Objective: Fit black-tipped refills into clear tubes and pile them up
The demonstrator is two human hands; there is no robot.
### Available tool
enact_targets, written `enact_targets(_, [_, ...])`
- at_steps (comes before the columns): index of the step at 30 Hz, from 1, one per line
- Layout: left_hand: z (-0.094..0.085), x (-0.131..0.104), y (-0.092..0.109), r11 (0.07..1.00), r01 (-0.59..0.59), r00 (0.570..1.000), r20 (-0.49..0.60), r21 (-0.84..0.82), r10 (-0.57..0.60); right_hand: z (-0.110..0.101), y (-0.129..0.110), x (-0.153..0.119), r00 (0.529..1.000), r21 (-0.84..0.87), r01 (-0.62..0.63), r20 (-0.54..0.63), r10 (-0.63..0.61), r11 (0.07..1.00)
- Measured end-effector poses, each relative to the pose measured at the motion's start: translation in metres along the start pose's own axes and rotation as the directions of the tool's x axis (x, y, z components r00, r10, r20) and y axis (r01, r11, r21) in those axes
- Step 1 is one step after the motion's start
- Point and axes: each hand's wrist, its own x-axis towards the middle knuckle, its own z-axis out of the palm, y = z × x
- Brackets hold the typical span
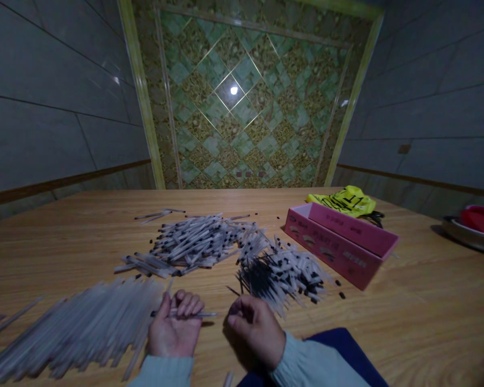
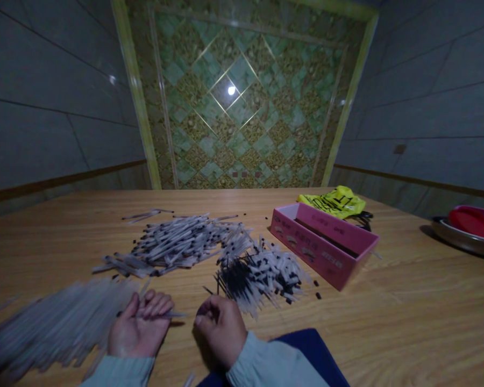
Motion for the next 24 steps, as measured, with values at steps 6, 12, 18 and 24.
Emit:
enact_targets(6, [0.004,0.000,0.000,0.999,-0.007,0.997,-0.077,0.032,0.010,-0.004,-0.013,-0.007,0.993,-0.122,0.013,0.119,0.001,0.992])
enact_targets(12, [0.005,0.001,0.000,0.998,0.006,0.998,-0.062,0.056,-0.002,-0.015,-0.026,-0.015,0.820,-0.190,0.373,0.525,-0.227,0.908])
enact_targets(18, [0.006,-0.001,0.001,0.995,0.023,0.998,-0.067,0.094,-0.017,-0.009,-0.015,-0.016,0.786,-0.269,0.464,0.564,-0.253,0.844])
enact_targets(24, [0.008,0.000,0.000,0.976,0.002,0.994,0.104,0.216,-0.025,-0.051,-0.017,0.016,0.946,-0.524,0.230,-0.079,-0.316,0.820])
